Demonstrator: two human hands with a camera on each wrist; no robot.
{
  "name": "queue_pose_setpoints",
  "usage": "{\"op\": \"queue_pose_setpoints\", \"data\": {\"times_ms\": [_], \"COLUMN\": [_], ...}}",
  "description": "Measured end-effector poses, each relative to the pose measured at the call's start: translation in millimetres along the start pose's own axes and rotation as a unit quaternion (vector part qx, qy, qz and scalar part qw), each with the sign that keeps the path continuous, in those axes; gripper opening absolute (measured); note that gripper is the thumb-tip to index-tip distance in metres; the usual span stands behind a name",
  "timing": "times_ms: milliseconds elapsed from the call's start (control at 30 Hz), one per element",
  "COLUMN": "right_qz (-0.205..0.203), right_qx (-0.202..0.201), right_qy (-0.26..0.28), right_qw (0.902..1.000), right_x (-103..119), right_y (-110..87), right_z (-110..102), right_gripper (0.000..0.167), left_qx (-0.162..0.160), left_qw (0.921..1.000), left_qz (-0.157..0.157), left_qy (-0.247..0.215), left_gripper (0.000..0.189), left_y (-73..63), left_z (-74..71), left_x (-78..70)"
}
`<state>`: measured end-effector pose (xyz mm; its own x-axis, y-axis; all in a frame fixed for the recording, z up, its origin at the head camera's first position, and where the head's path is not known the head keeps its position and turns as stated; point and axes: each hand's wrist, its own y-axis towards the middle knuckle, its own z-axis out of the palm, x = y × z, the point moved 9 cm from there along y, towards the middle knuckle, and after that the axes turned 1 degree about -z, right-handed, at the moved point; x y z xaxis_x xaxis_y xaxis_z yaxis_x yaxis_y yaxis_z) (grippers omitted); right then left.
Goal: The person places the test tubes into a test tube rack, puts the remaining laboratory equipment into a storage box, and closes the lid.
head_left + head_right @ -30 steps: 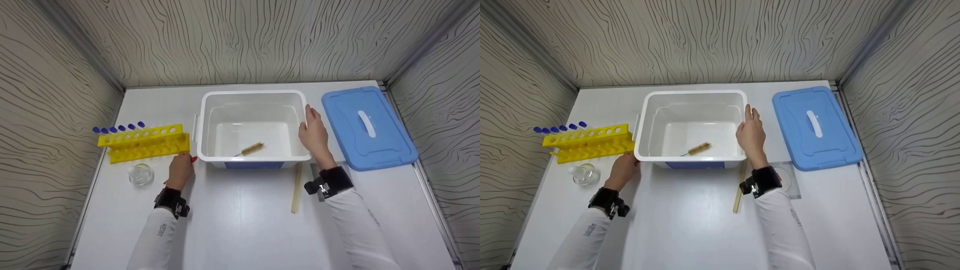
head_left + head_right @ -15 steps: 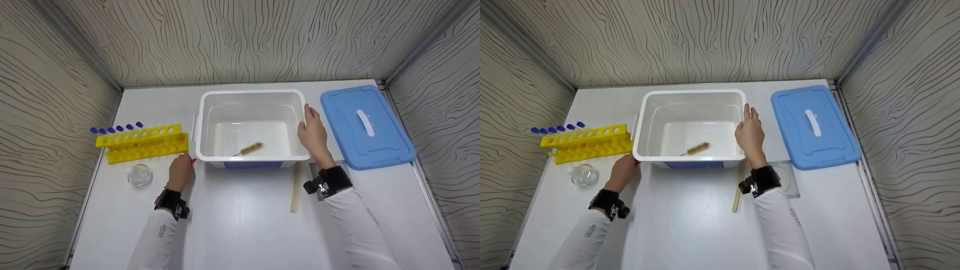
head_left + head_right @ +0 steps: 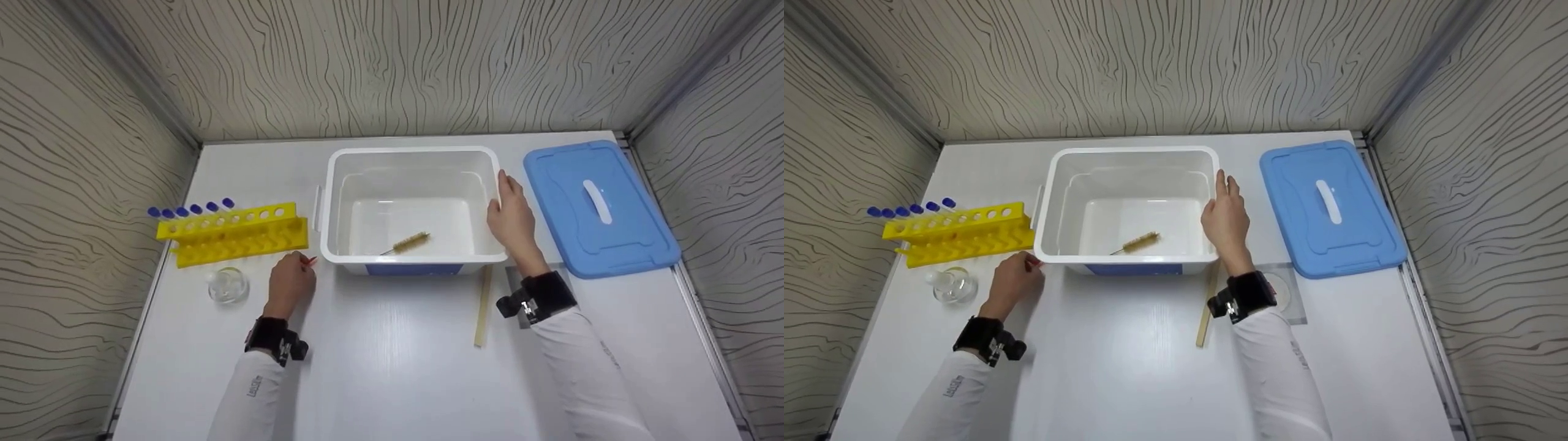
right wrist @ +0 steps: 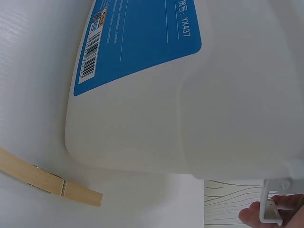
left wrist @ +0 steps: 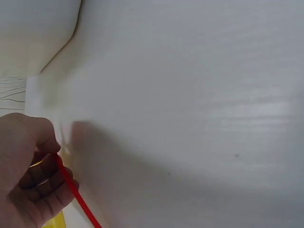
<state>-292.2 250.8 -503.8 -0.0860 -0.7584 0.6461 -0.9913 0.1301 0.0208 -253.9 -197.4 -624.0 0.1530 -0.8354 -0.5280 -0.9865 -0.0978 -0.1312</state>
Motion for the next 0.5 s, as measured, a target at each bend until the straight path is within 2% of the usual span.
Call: {"op": "queue_pose_setpoints", "data": {"times_ms": [167,267,500], "right_qz": [-0.001,-0.003,-0.002], "right_qx": [0.001,0.004,0.010], "right_qy": [-0.004,-0.003,0.002], "right_qw": [1.0000,1.0000,0.9999], "right_x": [1.1,2.5,3.1], "right_y": [0.0,-0.3,-1.1], "right_z": [-0.8,-0.3,-0.4], "right_gripper": [0.063,0.063,0.063], "left_qx": [-0.023,-0.023,-0.036], "left_qw": [0.9995,0.9991,0.9981], "left_qz": [0.005,-0.007,-0.013], "left_qy": [-0.022,-0.033,-0.047], "left_gripper": [0.019,0.020,0.024], "left_y": [-0.6,-1.1,-1.5], "left_z": [-14.1,-22.2,-50.2], "left_x": [-2.6,-4.5,-18.1]}}
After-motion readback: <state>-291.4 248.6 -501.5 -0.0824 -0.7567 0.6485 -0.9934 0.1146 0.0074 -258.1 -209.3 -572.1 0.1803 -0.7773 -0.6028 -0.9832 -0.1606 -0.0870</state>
